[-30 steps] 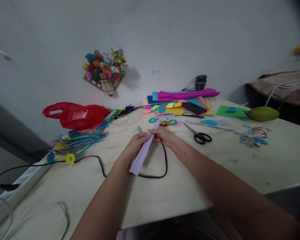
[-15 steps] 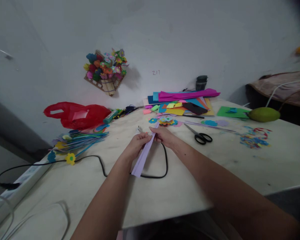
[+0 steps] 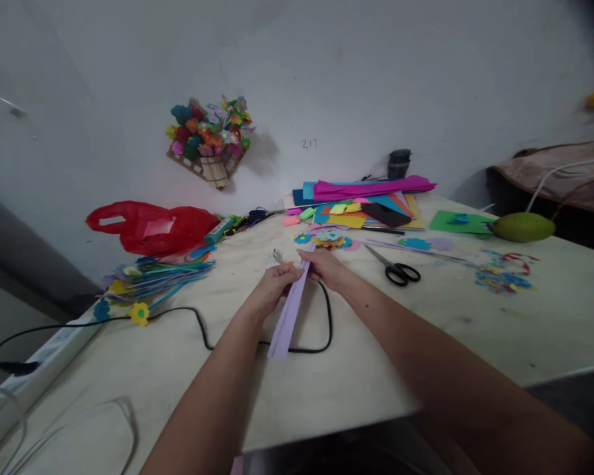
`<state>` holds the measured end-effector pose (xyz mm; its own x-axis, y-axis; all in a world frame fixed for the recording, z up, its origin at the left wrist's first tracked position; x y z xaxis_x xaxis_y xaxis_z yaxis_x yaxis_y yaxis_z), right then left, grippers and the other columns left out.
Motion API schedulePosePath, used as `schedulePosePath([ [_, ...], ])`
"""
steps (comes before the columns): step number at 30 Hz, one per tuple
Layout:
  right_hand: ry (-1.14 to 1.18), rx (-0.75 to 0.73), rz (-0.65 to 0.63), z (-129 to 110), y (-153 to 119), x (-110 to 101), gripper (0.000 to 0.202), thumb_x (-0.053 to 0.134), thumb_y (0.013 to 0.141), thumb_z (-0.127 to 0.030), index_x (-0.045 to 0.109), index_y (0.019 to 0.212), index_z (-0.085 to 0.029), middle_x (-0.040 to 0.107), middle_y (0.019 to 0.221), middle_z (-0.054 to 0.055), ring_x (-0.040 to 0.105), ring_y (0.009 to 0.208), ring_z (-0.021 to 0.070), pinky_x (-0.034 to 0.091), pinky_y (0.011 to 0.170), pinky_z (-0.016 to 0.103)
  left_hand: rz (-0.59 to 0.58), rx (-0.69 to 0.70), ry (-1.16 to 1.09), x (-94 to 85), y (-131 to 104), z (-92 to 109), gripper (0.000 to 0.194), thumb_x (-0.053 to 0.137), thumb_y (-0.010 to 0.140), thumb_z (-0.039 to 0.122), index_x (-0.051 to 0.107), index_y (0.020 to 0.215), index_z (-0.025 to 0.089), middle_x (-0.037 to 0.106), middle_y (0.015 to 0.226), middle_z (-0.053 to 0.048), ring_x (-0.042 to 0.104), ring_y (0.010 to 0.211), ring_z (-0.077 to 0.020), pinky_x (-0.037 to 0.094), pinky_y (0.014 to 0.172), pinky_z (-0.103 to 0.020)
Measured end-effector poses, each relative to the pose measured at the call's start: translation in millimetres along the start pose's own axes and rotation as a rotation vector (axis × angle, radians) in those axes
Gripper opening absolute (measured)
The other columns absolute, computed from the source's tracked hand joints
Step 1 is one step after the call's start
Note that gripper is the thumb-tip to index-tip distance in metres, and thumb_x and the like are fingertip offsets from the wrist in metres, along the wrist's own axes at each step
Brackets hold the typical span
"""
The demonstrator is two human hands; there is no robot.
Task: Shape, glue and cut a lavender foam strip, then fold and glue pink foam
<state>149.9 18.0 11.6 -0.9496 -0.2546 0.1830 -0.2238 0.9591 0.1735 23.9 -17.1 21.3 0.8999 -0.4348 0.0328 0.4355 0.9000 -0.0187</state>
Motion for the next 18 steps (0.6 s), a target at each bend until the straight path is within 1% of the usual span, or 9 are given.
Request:
schedulePosePath([
  [3, 0.0, 0.006, -0.02, 2, 1, 1, 0.042, 0.061, 0.071, -0.047, 0.047, 0.045, -0.016, 0.039, 0.035, -0.004, 0.03, 0.03, 0.0045, 0.019, 0.03, 0.019, -0.009, 0.009, 0.005, -0.4, 1, 0, 0.031, 0.069, 0.063, 0.042, 0.058, 0.063, 0.012, 0.045, 0.047, 0.004, 0.034, 0.041, -0.0047, 0.021, 0.043, -0.021],
  [6, 0.008, 0.032, -0.039, 1, -1, 2, 0.041, 0.059, 0.071, -0.048, 0.049, 0.049, -0.015, 0.041, 0.037, -0.004, 0.031, 0.03, 0.0045, 0.019, 0.029, 0.019, -0.007, 0.014, 0.002, -1.6, 2, -1, 0.03, 0.069, 0.063, 0.04, 0.057, 0.063, 0.013, 0.044, 0.047, 0.005, 0.033, 0.041, -0.0042, 0.02, 0.043, -0.021],
  [10, -0.012, 0.026, -0.056, -8, -6, 5, 0.036, 0.069, 0.063, -0.041, 0.05, 0.049, -0.014, 0.044, 0.04, -0.005, 0.033, 0.034, 0.0034, 0.02, 0.031, 0.018, 0.004, 0.0, 0.004, -1.5, 2, -2, 0.031, 0.069, 0.063, 0.04, 0.054, 0.061, 0.013, 0.041, 0.046, 0.006, 0.032, 0.04, -0.0038, 0.02, 0.042, -0.021],
  [13, 0.003, 0.037, -0.032, -11, -7, 7, 0.034, 0.072, 0.059, -0.037, 0.049, 0.049, -0.014, 0.043, 0.04, -0.005, 0.033, 0.034, 0.0031, 0.021, 0.032, 0.017, 0.022, -0.014, 0.015, -1.1, 1, -2, 0.032, 0.068, 0.063, 0.042, 0.054, 0.064, 0.014, 0.041, 0.047, 0.006, 0.033, 0.04, -0.0043, 0.021, 0.042, -0.021],
  [15, 0.0, 0.045, -0.017, -9, -6, 6, 0.034, 0.072, 0.059, -0.037, 0.048, 0.049, -0.015, 0.043, 0.039, -0.005, 0.033, 0.034, 0.0036, 0.021, 0.032, 0.018, 0.035, -0.008, 0.018, -1.8, 1, -2, 0.032, 0.068, 0.063, 0.042, 0.054, 0.064, 0.014, 0.042, 0.047, 0.006, 0.033, 0.041, -0.0044, 0.021, 0.042, -0.021],
  [18, -0.028, 0.026, -0.021, -4, -3, 4, 0.034, 0.068, 0.063, -0.04, 0.05, 0.051, -0.015, 0.044, 0.04, -0.004, 0.033, 0.034, 0.0045, 0.02, 0.032, 0.018, 0.03, 0.015, 0.015, -3.0, 2, -1, 0.031, 0.069, 0.063, 0.04, 0.052, 0.062, 0.014, 0.042, 0.047, 0.006, 0.034, 0.041, -0.0045, 0.023, 0.043, -0.021],
])
Point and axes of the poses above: each hand's wrist, its own y-axis towards the middle knuckle, its own x-axis out of the palm, z = x × y, the point moved 3 cm from there along y, towards the middle knuckle
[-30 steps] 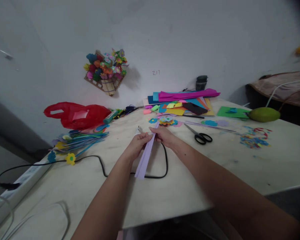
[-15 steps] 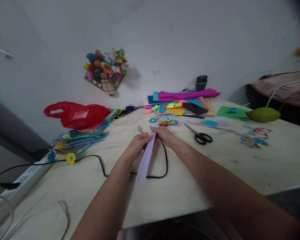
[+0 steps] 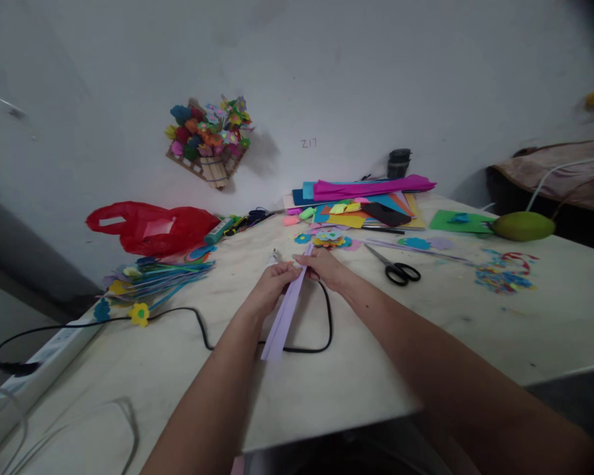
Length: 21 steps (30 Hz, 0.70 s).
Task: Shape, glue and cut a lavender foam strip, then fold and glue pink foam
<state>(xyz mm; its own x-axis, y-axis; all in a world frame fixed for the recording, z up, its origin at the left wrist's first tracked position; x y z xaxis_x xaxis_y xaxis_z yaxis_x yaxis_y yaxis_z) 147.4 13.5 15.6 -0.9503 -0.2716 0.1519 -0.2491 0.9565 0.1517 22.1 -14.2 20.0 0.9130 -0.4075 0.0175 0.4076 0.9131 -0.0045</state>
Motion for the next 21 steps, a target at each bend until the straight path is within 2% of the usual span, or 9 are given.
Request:
schedulePosePath([
  [3, -0.037, -0.011, 0.018, 1, 0, -2, 0.037, 0.065, 0.066, -0.043, 0.048, 0.049, -0.016, 0.043, 0.038, -0.004, 0.032, 0.034, 0.0048, 0.019, 0.032, 0.019, -0.01, 0.02, 0.003, -0.2, 0, 0, 0.03, 0.069, 0.062, 0.04, 0.052, 0.062, 0.015, 0.043, 0.048, 0.005, 0.034, 0.042, -0.0047, 0.023, 0.044, -0.021],
  [9, -0.03, -0.008, 0.011, -2, -1, -1, 0.037, 0.068, 0.064, -0.044, 0.048, 0.049, -0.016, 0.044, 0.04, -0.004, 0.033, 0.035, 0.005, 0.021, 0.033, 0.019, -0.019, -0.009, 0.008, 2.4, -1, 0, 0.033, 0.069, 0.062, 0.043, 0.052, 0.061, 0.014, 0.041, 0.047, 0.006, 0.033, 0.04, -0.0041, 0.021, 0.042, -0.021],
  [12, -0.038, 0.003, 0.028, -2, -1, -1, 0.039, 0.064, 0.067, -0.046, 0.048, 0.049, -0.017, 0.043, 0.038, -0.003, 0.033, 0.034, 0.0057, 0.021, 0.031, 0.019, -0.015, 0.007, 0.007, 2.1, -1, 1, 0.031, 0.069, 0.062, 0.041, 0.052, 0.062, 0.015, 0.042, 0.047, 0.006, 0.034, 0.041, -0.0041, 0.022, 0.043, -0.02],
  [18, -0.083, 0.04, 0.11, -10, -4, -2, 0.034, 0.059, 0.073, -0.035, 0.047, 0.046, -0.017, 0.042, 0.035, -0.003, 0.034, 0.033, 0.0065, 0.022, 0.031, 0.02, -0.014, -0.017, 0.035, 3.1, -2, 3, 0.032, 0.069, 0.06, 0.041, 0.052, 0.062, 0.014, 0.043, 0.047, 0.006, 0.034, 0.04, -0.0045, 0.022, 0.043, -0.02],
  [21, -0.097, 0.045, 0.105, -11, -4, -2, 0.038, 0.056, 0.076, -0.04, 0.047, 0.046, -0.017, 0.044, 0.036, -0.001, 0.034, 0.032, 0.0068, 0.02, 0.031, 0.02, 0.0, -0.027, 0.026, 2.7, -2, 3, 0.032, 0.069, 0.06, 0.042, 0.051, 0.062, 0.015, 0.044, 0.046, 0.006, 0.035, 0.04, -0.0047, 0.023, 0.043, -0.021],
])
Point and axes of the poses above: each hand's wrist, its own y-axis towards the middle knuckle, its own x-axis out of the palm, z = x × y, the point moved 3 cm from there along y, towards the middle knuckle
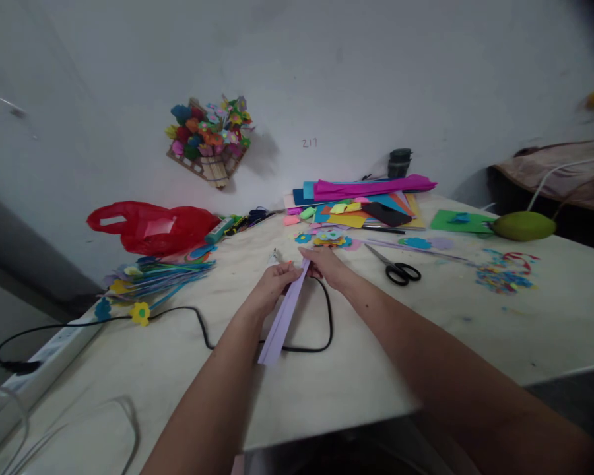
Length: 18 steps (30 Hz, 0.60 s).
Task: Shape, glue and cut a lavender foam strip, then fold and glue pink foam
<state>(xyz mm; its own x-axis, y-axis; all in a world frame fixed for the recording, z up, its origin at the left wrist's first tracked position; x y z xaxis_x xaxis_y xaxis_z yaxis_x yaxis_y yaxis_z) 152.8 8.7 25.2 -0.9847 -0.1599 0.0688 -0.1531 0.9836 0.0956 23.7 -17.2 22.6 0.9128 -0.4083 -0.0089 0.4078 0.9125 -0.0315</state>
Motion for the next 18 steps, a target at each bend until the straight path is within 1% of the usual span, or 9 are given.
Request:
schedulePosePath([
  [3, -0.008, -0.039, 0.026, 0.4, 1.4, -2.6, 0.04, 0.056, 0.075, -0.043, 0.046, 0.046, -0.018, 0.045, 0.036, -0.001, 0.033, 0.031, 0.0065, 0.02, 0.03, 0.02, 0.008, -0.012, -0.002, -0.7, 0.6, -0.9, 0.033, 0.07, 0.059, 0.042, 0.051, 0.061, 0.015, 0.044, 0.046, 0.006, 0.037, 0.039, -0.0051, 0.024, 0.043, -0.021],
  [6, -0.024, -0.082, 0.045, 0.9, 2.9, -4.7, 0.04, 0.057, 0.074, -0.041, 0.045, 0.043, -0.019, 0.044, 0.035, -0.001, 0.034, 0.031, 0.0066, 0.02, 0.031, 0.02, 0.001, -0.014, 0.004, -0.7, 1.1, -1.4, 0.033, 0.07, 0.06, 0.042, 0.051, 0.061, 0.015, 0.044, 0.046, 0.006, 0.037, 0.039, -0.0053, 0.025, 0.042, -0.022],
  [8, -0.024, -0.087, 0.049, 1.7, 3.9, -5.1, 0.04, 0.055, 0.076, -0.041, 0.046, 0.044, -0.019, 0.045, 0.036, 0.0, 0.035, 0.031, 0.0071, 0.021, 0.031, 0.02, 0.001, -0.014, 0.005, -0.9, 1.3, -1.5, 0.032, 0.07, 0.06, 0.042, 0.051, 0.061, 0.015, 0.044, 0.046, 0.005, 0.037, 0.039, -0.0053, 0.025, 0.042, -0.022],
  [11, -0.025, -0.08, 0.055, 3.5, 5.5, -4.9, 0.041, 0.051, 0.077, -0.044, 0.047, 0.045, -0.018, 0.046, 0.037, 0.0, 0.035, 0.031, 0.0074, 0.021, 0.031, 0.021, 0.01, -0.014, 0.002, -1.6, 1.4, -1.8, 0.032, 0.07, 0.061, 0.041, 0.052, 0.062, 0.015, 0.045, 0.046, 0.005, 0.038, 0.039, -0.0053, 0.026, 0.042, -0.022],
  [15, -0.019, -0.092, 0.091, 5.8, 7.1, -5.4, 0.04, 0.054, 0.075, -0.044, 0.045, 0.045, -0.019, 0.044, 0.037, -0.001, 0.037, 0.033, 0.0075, 0.024, 0.033, 0.019, 0.003, -0.004, 0.004, -2.0, 1.5, -2.4, 0.032, 0.07, 0.061, 0.041, 0.052, 0.061, 0.015, 0.045, 0.046, 0.005, 0.037, 0.039, -0.0051, 0.025, 0.043, -0.021],
  [17, -0.011, -0.087, 0.074, 7.6, 7.2, -4.7, 0.04, 0.054, 0.075, -0.046, 0.045, 0.047, -0.019, 0.046, 0.038, -0.001, 0.037, 0.033, 0.0072, 0.024, 0.032, 0.019, 0.0, 0.015, 0.0, -2.4, 1.8, -2.2, 0.032, 0.069, 0.062, 0.041, 0.052, 0.061, 0.015, 0.044, 0.046, 0.005, 0.036, 0.039, -0.0046, 0.024, 0.043, -0.021],
  [18, -0.016, -0.071, 0.045, 8.8, 7.0, -3.7, 0.04, 0.055, 0.074, -0.047, 0.046, 0.048, -0.018, 0.047, 0.039, -0.001, 0.037, 0.033, 0.0071, 0.023, 0.032, 0.019, -0.002, 0.029, -0.002, -2.7, 2.0, -1.8, 0.032, 0.069, 0.063, 0.041, 0.052, 0.061, 0.015, 0.045, 0.047, 0.005, 0.035, 0.04, -0.0044, 0.023, 0.043, -0.021],
])
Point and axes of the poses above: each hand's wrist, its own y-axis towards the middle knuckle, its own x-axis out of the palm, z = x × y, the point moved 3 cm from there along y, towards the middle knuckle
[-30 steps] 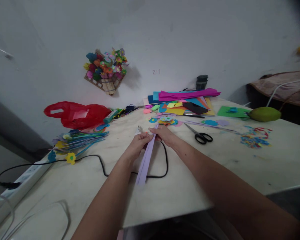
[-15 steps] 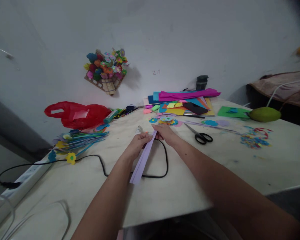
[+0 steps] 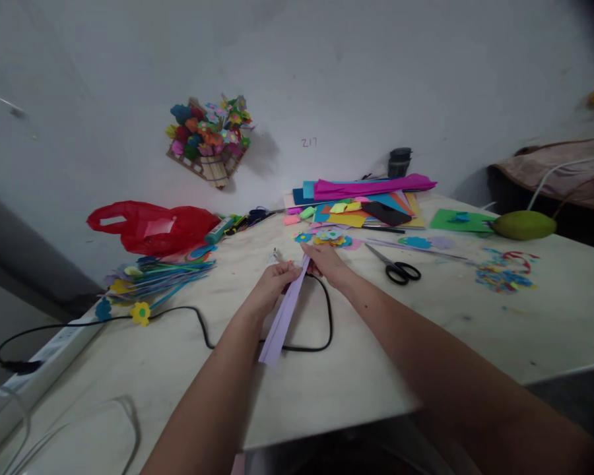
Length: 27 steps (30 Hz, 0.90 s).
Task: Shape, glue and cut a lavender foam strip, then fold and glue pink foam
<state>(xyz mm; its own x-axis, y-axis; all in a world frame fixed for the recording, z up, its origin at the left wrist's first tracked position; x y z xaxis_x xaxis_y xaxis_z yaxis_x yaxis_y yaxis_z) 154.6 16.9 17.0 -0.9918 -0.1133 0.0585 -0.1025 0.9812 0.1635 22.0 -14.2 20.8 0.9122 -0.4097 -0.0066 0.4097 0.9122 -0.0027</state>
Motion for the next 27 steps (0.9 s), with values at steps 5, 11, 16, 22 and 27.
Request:
schedulePosePath([
  [5, -0.032, 0.06, -0.124, 2, -3, 7, 0.034, 0.067, 0.062, -0.045, 0.053, 0.052, -0.015, 0.045, 0.038, -0.004, 0.033, 0.033, 0.0054, 0.021, 0.032, 0.019, -0.015, 0.031, 0.017, -0.3, 1, 2, 0.034, 0.068, 0.063, 0.045, 0.057, 0.066, 0.012, 0.045, 0.049, 0.005, 0.032, 0.041, -0.0034, 0.019, 0.042, -0.021],
  [11, 0.021, 0.043, 0.014, -6, -3, 3, 0.031, 0.069, 0.061, -0.034, 0.049, 0.048, -0.015, 0.04, 0.035, -0.006, 0.031, 0.033, 0.0035, 0.019, 0.033, 0.018, 0.003, -0.019, 0.047, -2.4, 0, 0, 0.035, 0.069, 0.061, 0.045, 0.055, 0.065, 0.013, 0.042, 0.047, 0.006, 0.032, 0.04, -0.0036, 0.02, 0.042, -0.02],
  [16, 0.038, 0.033, 0.125, -10, -1, -9, 0.03, 0.065, 0.067, -0.029, 0.046, 0.048, -0.016, 0.039, 0.033, -0.006, 0.028, 0.03, 0.0028, 0.017, 0.03, 0.018, -0.009, -0.029, 0.105, -4.0, -2, 2, 0.037, 0.069, 0.061, 0.046, 0.051, 0.058, 0.013, 0.041, 0.046, 0.005, 0.032, 0.04, -0.0038, 0.019, 0.041, -0.021],
  [22, 0.002, 0.078, -0.1, -5, -3, -4, 0.033, 0.067, 0.066, -0.039, 0.052, 0.049, -0.014, 0.048, 0.037, -0.002, 0.036, 0.029, 0.0053, 0.023, 0.028, 0.019, 0.003, 0.018, 0.129, -2.9, -5, 5, 0.038, 0.066, 0.063, 0.049, 0.055, 0.062, 0.012, 0.044, 0.047, 0.005, 0.033, 0.041, -0.0042, 0.02, 0.042, -0.021],
  [27, -0.061, 0.054, -0.08, -4, -2, -3, 0.031, 0.072, 0.061, -0.032, 0.051, 0.045, -0.014, 0.046, 0.035, -0.002, 0.036, 0.03, 0.005, 0.024, 0.029, 0.018, 0.016, 0.013, 0.133, -6.2, -5, 4, 0.037, 0.067, 0.063, 0.048, 0.058, 0.063, 0.011, 0.045, 0.046, 0.004, 0.033, 0.04, -0.0041, 0.019, 0.042, -0.022],
])
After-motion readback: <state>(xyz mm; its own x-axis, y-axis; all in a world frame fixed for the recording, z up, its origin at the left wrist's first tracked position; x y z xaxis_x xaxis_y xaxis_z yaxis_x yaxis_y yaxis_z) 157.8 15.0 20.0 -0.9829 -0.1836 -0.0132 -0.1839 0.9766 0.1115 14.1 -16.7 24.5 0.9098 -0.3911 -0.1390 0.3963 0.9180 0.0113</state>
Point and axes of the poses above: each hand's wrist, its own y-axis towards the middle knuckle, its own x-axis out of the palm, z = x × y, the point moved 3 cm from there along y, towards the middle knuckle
